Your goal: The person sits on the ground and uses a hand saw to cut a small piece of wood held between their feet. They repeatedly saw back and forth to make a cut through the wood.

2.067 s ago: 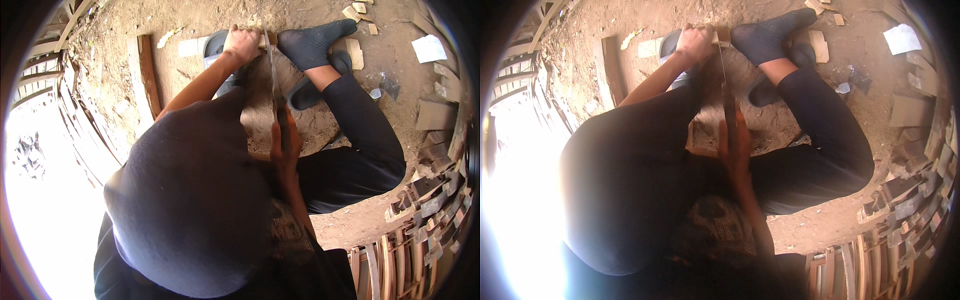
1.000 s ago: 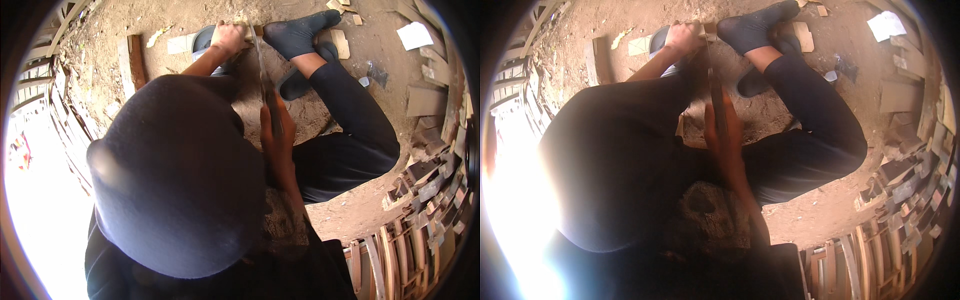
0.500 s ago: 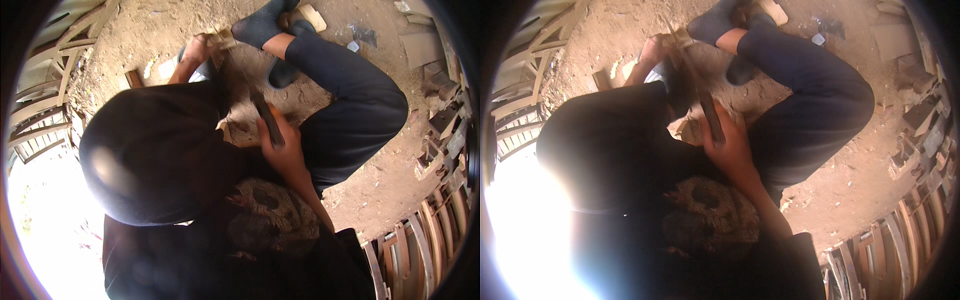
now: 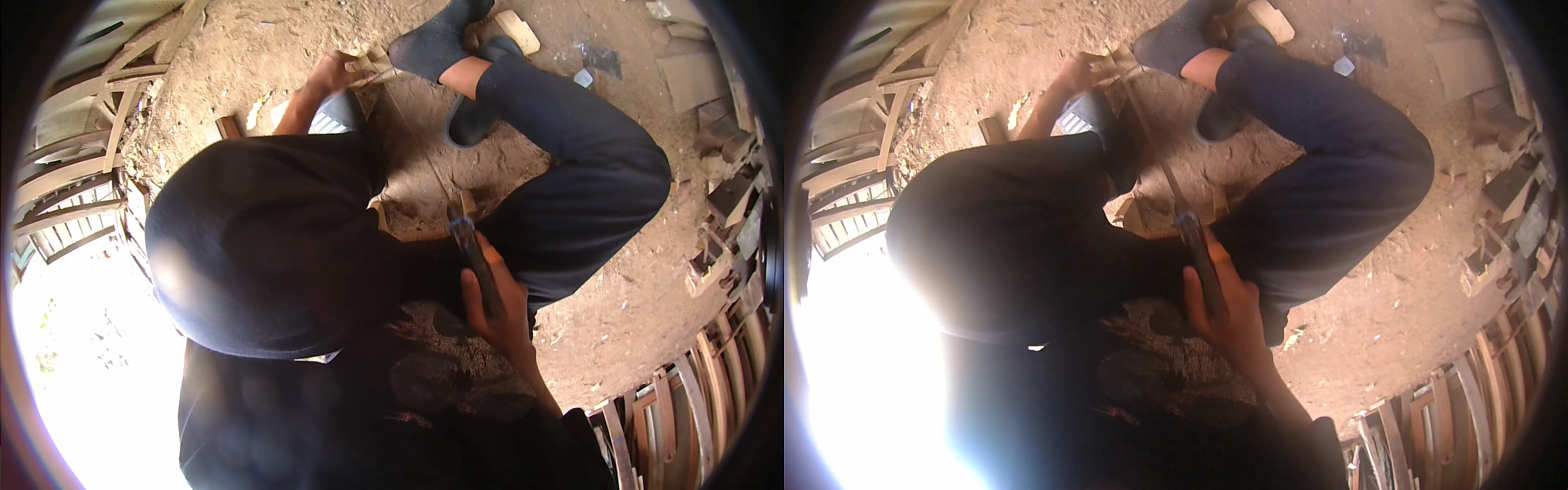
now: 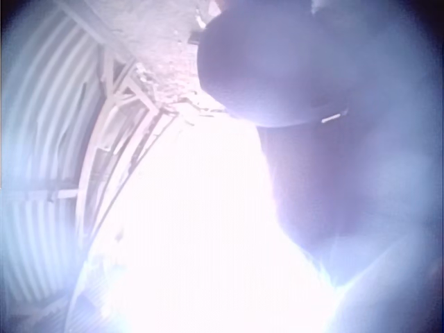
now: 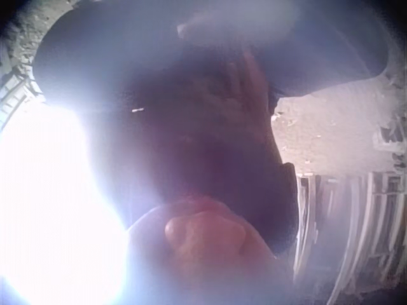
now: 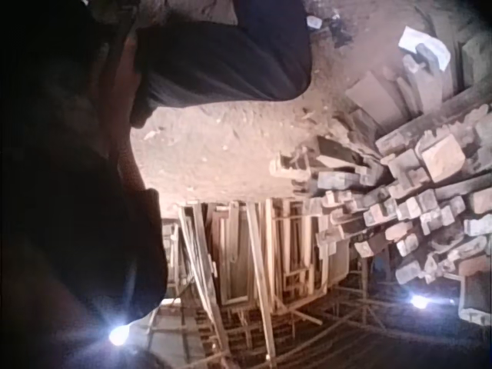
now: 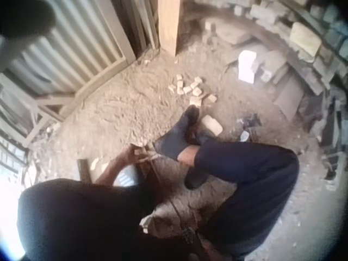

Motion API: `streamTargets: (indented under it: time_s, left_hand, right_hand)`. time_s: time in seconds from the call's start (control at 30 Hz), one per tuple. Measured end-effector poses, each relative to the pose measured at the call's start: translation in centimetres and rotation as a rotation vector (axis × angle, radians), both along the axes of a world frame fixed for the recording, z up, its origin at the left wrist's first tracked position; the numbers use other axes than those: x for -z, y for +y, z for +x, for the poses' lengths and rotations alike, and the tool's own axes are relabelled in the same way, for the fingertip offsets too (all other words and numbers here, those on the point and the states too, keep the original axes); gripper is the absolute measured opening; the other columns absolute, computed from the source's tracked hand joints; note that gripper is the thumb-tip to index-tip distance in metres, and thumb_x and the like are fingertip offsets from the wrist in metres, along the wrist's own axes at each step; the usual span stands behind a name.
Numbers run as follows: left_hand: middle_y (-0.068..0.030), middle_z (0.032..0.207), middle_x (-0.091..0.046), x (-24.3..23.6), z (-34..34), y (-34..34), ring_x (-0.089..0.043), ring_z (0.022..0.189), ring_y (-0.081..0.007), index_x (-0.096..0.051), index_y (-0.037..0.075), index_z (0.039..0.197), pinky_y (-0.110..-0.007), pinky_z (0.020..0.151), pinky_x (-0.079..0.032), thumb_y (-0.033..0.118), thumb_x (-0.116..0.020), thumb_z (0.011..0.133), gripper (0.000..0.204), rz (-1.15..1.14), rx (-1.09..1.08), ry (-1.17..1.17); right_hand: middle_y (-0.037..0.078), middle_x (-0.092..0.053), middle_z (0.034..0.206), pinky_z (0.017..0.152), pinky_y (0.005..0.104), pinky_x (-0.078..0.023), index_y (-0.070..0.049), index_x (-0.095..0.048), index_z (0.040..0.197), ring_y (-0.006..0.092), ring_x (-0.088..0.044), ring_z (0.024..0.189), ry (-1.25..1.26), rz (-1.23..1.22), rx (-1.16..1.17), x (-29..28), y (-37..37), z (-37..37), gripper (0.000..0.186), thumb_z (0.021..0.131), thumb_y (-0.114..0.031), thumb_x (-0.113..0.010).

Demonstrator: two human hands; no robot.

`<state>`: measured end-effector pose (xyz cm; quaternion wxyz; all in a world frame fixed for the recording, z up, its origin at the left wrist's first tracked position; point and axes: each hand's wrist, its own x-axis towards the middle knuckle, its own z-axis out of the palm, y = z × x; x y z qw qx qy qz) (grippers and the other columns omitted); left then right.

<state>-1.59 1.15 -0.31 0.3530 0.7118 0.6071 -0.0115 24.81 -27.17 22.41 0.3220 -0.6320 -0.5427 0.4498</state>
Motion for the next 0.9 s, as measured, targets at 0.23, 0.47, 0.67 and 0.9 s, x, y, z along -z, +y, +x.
streamTargets:
  time_s: [0.23,0.47,0.67,0.9]
  left_hand:
    - [-0.0195,0.115,-0.060,1.7,-0.1,-1.5,-0.053,0.114,-0.0357,-0.064,0.002,0.115,-0.043,0.098,-0.044,0.053,-0.061,0.086,0.059,0.314,0.268,0.369]
    - [-0.0155,0.114,-0.060,1.0,1.4,-4.7,-0.054,0.112,-0.0308,-0.051,0.004,0.128,-0.042,0.100,-0.041,0.041,-0.070,0.080,0.064,0.531,0.147,0.371]
    - [-0.0143,0.106,-0.063,1.0,0.4,-3.4,-0.057,0.109,-0.0303,-0.063,0.007,0.110,-0.040,0.097,-0.044,0.036,-0.069,0.079,0.042,0.317,0.197,0.178]
    - [-0.0162,0.109,-0.061,1.2,1.3,-4.0,-0.054,0.112,-0.0324,-0.061,0.006,0.113,-0.042,0.097,-0.044,0.040,-0.065,0.085,0.045,0.348,0.192,0.322]
  right_hand:
    - [0.016,-0.057,0.060,0.053,0.0314,-0.048,0.002,-0.052,0.127,0.0266,-0.067,0.057,0.055,-0.191,0.028,0.3,2.2,-1.0,0.040,0.091,-0.011,-0.059]
    - [0.015,-0.057,0.060,0.053,0.0290,-0.047,0.002,-0.053,0.126,0.0224,-0.069,0.059,0.058,-0.246,0.023,1.1,3.4,-1.2,0.040,0.090,-0.012,-0.061]
    - [0.017,-0.060,0.065,0.055,0.0289,-0.048,0.002,-0.050,0.129,0.0231,-0.070,0.063,0.028,-0.172,-0.002,0.1,3.3,-1.7,0.042,0.090,-0.010,-0.060]
    - [0.017,-0.062,0.071,0.058,0.0253,-0.048,0.002,-0.047,0.135,0.0141,-0.067,0.064,0.023,-0.140,-0.033,1.1,3.0,-2.8,0.048,0.090,-0.007,-0.060]
